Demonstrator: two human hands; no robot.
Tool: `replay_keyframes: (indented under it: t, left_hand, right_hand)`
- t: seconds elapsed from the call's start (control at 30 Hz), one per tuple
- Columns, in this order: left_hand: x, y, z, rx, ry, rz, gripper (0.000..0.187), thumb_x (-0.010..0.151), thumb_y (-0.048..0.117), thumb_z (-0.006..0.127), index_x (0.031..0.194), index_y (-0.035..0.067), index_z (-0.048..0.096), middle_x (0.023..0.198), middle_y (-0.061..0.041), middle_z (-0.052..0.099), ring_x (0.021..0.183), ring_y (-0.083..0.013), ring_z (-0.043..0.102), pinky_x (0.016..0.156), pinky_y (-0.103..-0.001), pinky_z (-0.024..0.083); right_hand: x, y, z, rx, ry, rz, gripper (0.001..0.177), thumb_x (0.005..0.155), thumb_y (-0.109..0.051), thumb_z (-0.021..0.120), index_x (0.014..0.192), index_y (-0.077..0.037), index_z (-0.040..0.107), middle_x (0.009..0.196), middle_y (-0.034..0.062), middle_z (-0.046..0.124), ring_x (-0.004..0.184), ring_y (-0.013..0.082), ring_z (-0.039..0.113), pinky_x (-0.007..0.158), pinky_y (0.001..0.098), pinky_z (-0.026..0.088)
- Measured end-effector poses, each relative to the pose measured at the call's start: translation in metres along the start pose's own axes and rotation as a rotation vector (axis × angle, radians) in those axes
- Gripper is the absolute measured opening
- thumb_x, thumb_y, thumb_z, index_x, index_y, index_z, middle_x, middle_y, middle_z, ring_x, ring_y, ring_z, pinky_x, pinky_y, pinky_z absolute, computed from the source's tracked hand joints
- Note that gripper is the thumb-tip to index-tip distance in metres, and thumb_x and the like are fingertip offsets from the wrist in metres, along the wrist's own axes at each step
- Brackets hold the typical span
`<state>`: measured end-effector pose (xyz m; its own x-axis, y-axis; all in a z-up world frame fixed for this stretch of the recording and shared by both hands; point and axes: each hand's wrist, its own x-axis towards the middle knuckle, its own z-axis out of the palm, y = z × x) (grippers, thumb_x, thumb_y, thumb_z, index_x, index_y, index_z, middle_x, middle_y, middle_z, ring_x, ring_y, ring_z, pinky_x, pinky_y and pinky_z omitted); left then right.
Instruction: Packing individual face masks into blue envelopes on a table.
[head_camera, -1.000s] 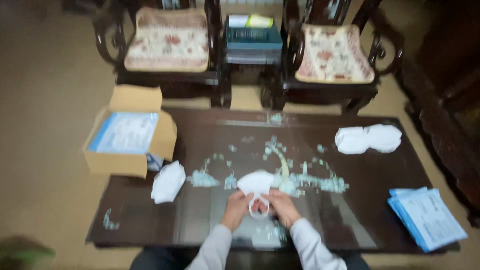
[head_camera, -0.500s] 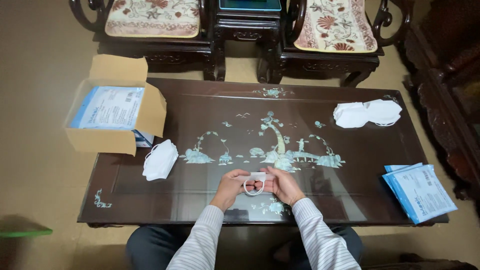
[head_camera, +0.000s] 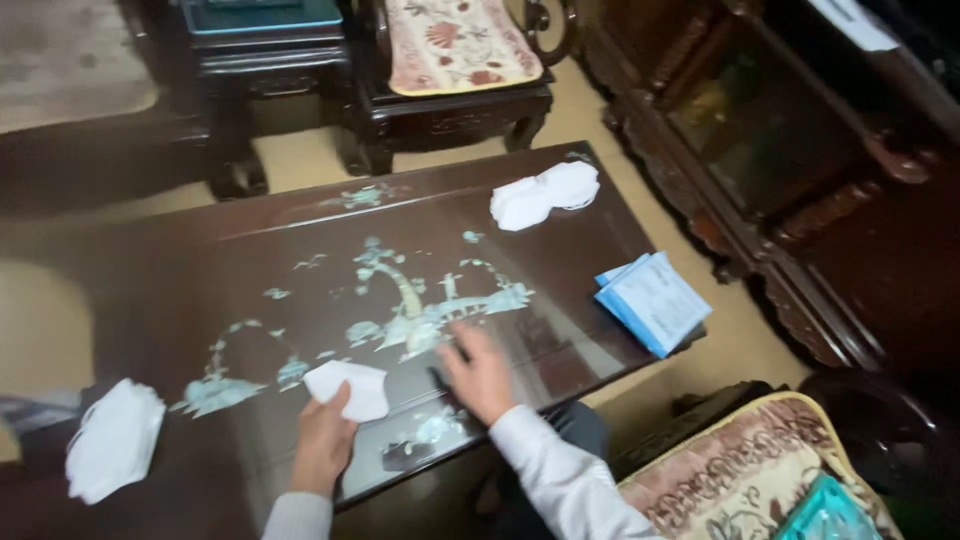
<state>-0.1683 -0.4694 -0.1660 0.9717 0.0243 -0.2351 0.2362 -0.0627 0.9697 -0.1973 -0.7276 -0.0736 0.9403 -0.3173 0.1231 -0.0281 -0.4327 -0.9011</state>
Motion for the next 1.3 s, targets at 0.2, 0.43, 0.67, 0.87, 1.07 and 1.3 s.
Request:
replay_keyframes:
  t: [0.2,0.43,0.67,0.87,1.07,1.3]
  left_hand:
    - [-0.02,0.074,0.011,-0.604,0.177,-0.537,0.032,0.096,0.006,0.064,0.127,0.001,0.058,0.13,-0.013,0.067,0.114,-0.0247,0.065,0.097,-0.04,0.054]
    - [-0.029,0.098,0.01,-0.555,0.146,-0.566,0.037,0.096,0.007,0.063,0.132,0.003,0.058,0.132,-0.01,0.066,0.118,-0.0249,0.063,0.1,-0.04,0.052]
    - [-0.023,0.081,0.012,-0.575,0.173,-0.551,0.03,0.096,0.007,0.066,0.125,0.006,0.06,0.125,-0.01,0.069,0.109,-0.0224,0.066,0.093,-0.037,0.055]
    - [-0.015,0.059,0.015,-0.598,0.202,-0.55,0.036,0.095,0.006,0.065,0.13,-0.001,0.058,0.129,-0.015,0.068,0.113,-0.0269,0.066,0.095,-0.043,0.055]
    - [-0.01,0.02,0.007,-0.801,0.118,-0.404,0.034,0.089,0.006,0.071,0.122,-0.002,0.065,0.115,-0.019,0.073,0.095,-0.0277,0.07,0.083,-0.046,0.058]
    - [-0.019,0.058,0.013,-0.632,0.144,-0.497,0.051,0.092,0.015,0.08,0.134,-0.004,0.059,0.121,-0.019,0.068,0.111,-0.0307,0.068,0.093,-0.05,0.058]
  right_hand:
    - [0.023,0.126,-0.217,-0.831,0.34,-0.309,0.059,0.095,-0.034,0.069,0.139,0.002,0.056,0.14,0.0251,0.058,0.132,0.0434,0.052,0.114,0.0502,0.04]
    - [0.011,0.181,-0.292,-0.935,0.114,0.211,0.043,0.102,-0.035,0.053,0.138,-0.014,0.064,0.155,0.0009,0.054,0.133,0.0315,0.057,0.093,0.0545,0.054]
    - [0.019,0.16,-0.287,-0.874,0.233,0.276,0.033,0.098,-0.034,0.059,0.118,-0.014,0.077,0.127,0.005,0.074,0.112,0.0341,0.07,0.089,0.0508,0.055]
    - [0.033,0.19,-0.305,-0.784,0.399,0.325,0.039,0.093,-0.056,0.068,0.103,-0.021,0.08,0.097,0.0121,0.079,0.093,0.0342,0.074,0.081,0.0447,0.053]
    - [0.024,0.011,-0.197,-0.59,0.446,-0.287,0.02,0.103,-0.019,0.073,0.091,-0.003,0.074,0.115,0.0134,0.075,0.106,0.0267,0.071,0.083,0.038,0.053]
    - [-0.004,-0.009,0.012,-0.591,0.076,-0.2,0.028,0.095,-0.037,0.067,0.094,-0.011,0.079,0.102,0.0123,0.079,0.092,0.0343,0.076,0.079,0.0449,0.06]
